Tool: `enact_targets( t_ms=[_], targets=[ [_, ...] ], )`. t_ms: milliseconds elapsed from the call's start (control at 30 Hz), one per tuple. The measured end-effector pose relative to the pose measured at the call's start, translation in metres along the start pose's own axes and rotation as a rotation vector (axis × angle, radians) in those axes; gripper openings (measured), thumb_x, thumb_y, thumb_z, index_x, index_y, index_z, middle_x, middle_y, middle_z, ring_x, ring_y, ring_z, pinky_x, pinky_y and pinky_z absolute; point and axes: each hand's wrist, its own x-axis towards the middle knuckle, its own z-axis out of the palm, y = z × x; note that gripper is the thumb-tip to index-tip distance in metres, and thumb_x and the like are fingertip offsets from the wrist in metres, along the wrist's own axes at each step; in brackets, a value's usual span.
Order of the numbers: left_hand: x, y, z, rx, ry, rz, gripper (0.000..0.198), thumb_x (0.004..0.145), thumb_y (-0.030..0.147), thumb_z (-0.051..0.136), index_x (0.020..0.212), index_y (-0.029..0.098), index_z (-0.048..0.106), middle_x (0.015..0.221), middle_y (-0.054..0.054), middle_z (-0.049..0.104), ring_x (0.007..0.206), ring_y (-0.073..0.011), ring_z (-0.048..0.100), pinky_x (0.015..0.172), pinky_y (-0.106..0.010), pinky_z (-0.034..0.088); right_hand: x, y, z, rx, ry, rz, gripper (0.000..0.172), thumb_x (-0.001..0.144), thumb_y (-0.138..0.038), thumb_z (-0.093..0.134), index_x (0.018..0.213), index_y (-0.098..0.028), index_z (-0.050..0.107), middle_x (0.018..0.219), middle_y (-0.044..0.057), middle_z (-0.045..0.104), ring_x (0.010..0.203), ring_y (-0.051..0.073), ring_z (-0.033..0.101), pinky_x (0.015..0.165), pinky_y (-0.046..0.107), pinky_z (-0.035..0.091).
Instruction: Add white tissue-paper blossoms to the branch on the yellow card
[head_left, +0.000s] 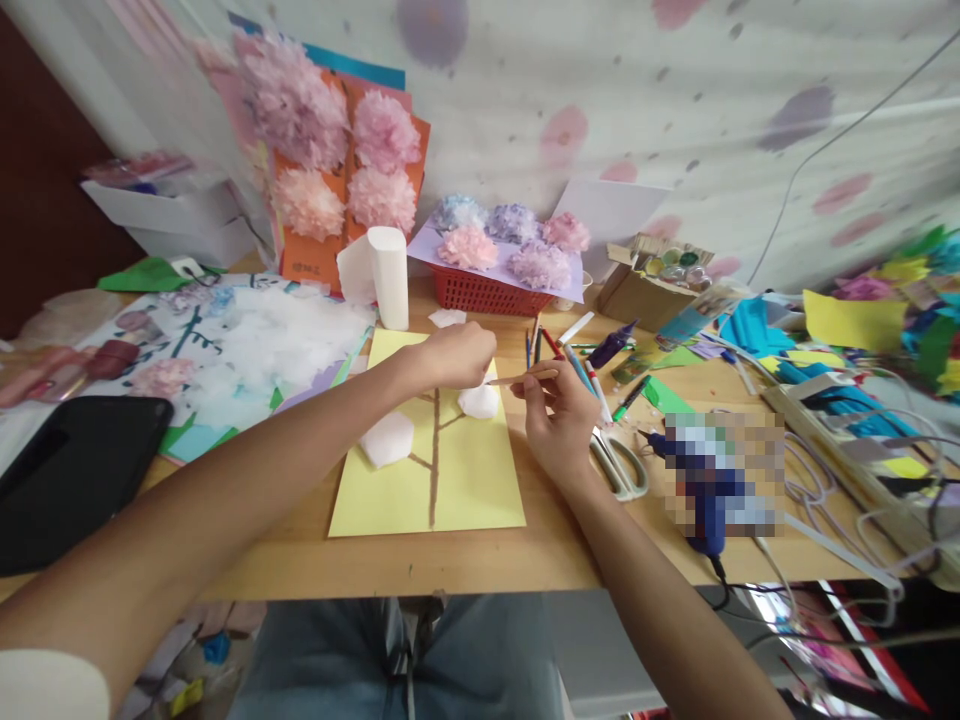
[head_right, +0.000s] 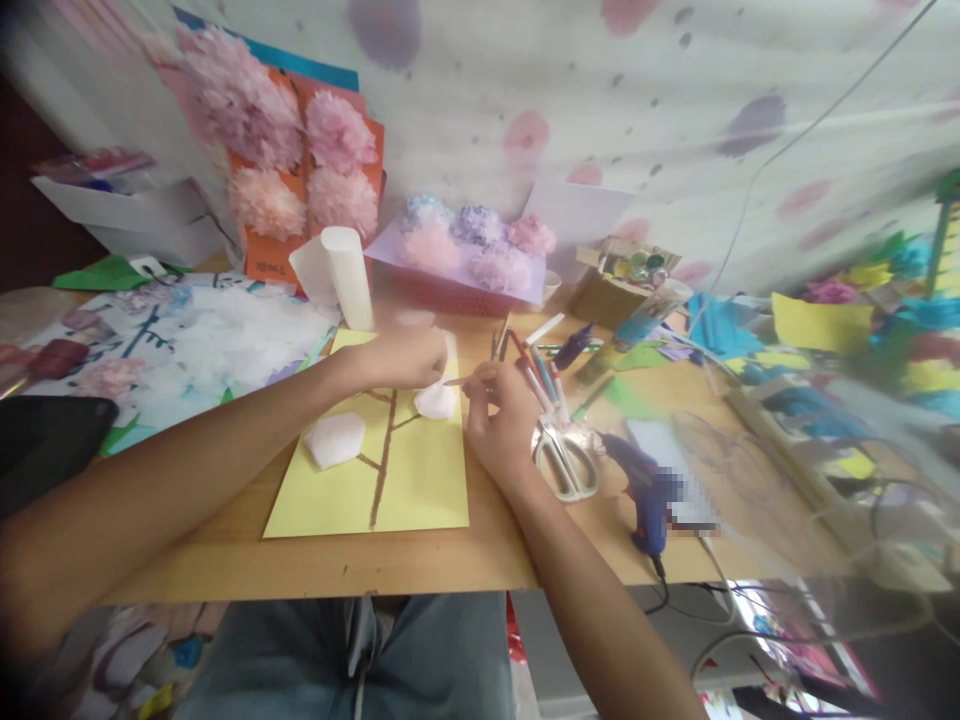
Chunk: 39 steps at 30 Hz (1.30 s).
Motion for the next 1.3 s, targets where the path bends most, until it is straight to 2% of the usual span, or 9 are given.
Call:
enact_targets(
  t_ms=[333, 400, 567, 800, 867, 967, 1067, 1167, 1300],
  targets=[
    [-0.001, -0.001, 0.002, -0.021, 0.024, 0.036, 0.018, 0.079, 0.010, 0.058, 0.079, 0.011, 0.076, 0.067, -0.010, 0.068, 0.062, -0.0197, 0.058, 0.059, -0.031, 0.035, 0.001, -0.005, -0.003, -0.068, -0.120, -0.060, 0.009, 0.095, -0.020, 0.052, 0.091, -0.024, 0.059, 0.084, 0.002, 0.066, 0.079, 0.018, 0.067, 0.063, 0.030, 0.062],
    [-0.001, -0.002, 0.003, -0.027, 0.034, 0.043, 0.018, 0.078, 0.009, 0.058, 0.078, 0.012, 0.076, 0.067, -0.009, 0.068, 0.061, -0.0190, 0.058, 0.059, -0.030, 0.035, 0.001, -0.005, -0.003, -0.056, -0.096, -0.058, 0.009, 0.096, -0.020, 0.052, 0.092, -0.023, 0.059, 0.085, 0.002, 0.065, 0.077, 0.017, 0.067, 0.063, 0.030, 0.061],
    [-0.001, -0.006, 0.003, -0.044, 0.042, 0.047, 0.021, 0.078, 0.010, 0.057, 0.082, 0.011, 0.077, 0.071, -0.010, 0.070, 0.061, -0.0189, 0.056, 0.057, -0.031, 0.033, -0.002, -0.003, -0.003, -0.013, 0.071, -0.082, 0.011, 0.097, -0.021, 0.053, 0.087, -0.022, 0.057, 0.089, 0.002, 0.061, 0.074, 0.016, 0.068, 0.063, 0.030, 0.060],
    [-0.001, -0.012, 0.004, -0.040, 0.087, 0.059, 0.027, 0.079, 0.010, 0.055, 0.091, 0.013, 0.079, 0.078, -0.009, 0.074, 0.065, -0.0184, 0.059, 0.059, -0.030, 0.034, -0.003, -0.002, -0.002, -0.016, 0.032, -0.090, 0.007, 0.098, -0.023, 0.052, 0.093, -0.024, 0.058, 0.089, 0.002, 0.062, 0.077, 0.017, 0.069, 0.064, 0.031, 0.061],
    [-0.002, -0.012, 0.005, -0.049, 0.090, 0.068, 0.027, 0.081, 0.011, 0.054, 0.092, 0.013, 0.079, 0.083, -0.010, 0.075, 0.071, -0.0192, 0.061, 0.061, -0.030, 0.036, -0.004, -0.002, -0.002, -0.010, 0.068, -0.097, 0.007, 0.098, -0.022, 0.053, 0.092, -0.024, 0.058, 0.089, 0.002, 0.061, 0.076, 0.017, 0.069, 0.065, 0.032, 0.062],
    [-0.001, -0.015, 0.009, -0.073, 0.158, 0.074, 0.028, 0.086, 0.015, 0.053, 0.099, 0.015, 0.078, 0.096, -0.011, 0.076, 0.089, -0.0220, 0.065, 0.072, -0.029, 0.042, -0.004, -0.002, -0.004, -0.004, 0.082, -0.114, 0.008, 0.097, -0.022, 0.054, 0.089, -0.024, 0.058, 0.088, 0.002, 0.061, 0.074, 0.017, 0.069, 0.064, 0.032, 0.061],
    [0.000, -0.020, 0.013, -0.084, 0.204, 0.105, 0.027, 0.086, 0.022, 0.059, 0.105, 0.018, 0.077, 0.103, -0.010, 0.075, 0.101, -0.0243, 0.063, 0.079, -0.030, 0.043, -0.003, -0.003, -0.005, -0.021, 0.104, -0.101, 0.010, 0.096, -0.020, 0.054, 0.087, -0.023, 0.057, 0.088, 0.002, 0.061, 0.073, 0.017, 0.069, 0.063, 0.032, 0.060],
    [0.001, -0.021, 0.014, -0.086, 0.157, 0.137, 0.028, 0.080, 0.027, 0.068, 0.105, 0.018, 0.077, 0.105, -0.008, 0.075, 0.098, -0.0235, 0.064, 0.076, -0.029, 0.043, -0.001, -0.005, -0.005, -0.030, 0.153, -0.075, 0.010, 0.096, -0.020, 0.055, 0.086, -0.024, 0.056, 0.086, 0.001, 0.061, 0.071, 0.016, 0.068, 0.063, 0.031, 0.059],
    [-0.001, -0.014, 0.012, -0.095, 0.097, 0.124, 0.024, 0.080, 0.022, 0.068, 0.101, 0.017, 0.078, 0.111, -0.009, 0.074, 0.094, -0.0208, 0.064, 0.072, -0.027, 0.041, 0.000, -0.007, -0.005, -0.042, 0.150, -0.086, 0.011, 0.096, -0.020, 0.054, 0.085, -0.023, 0.055, 0.084, 0.001, 0.062, 0.069, 0.016, 0.068, 0.061, 0.030, 0.058]
  ],
)
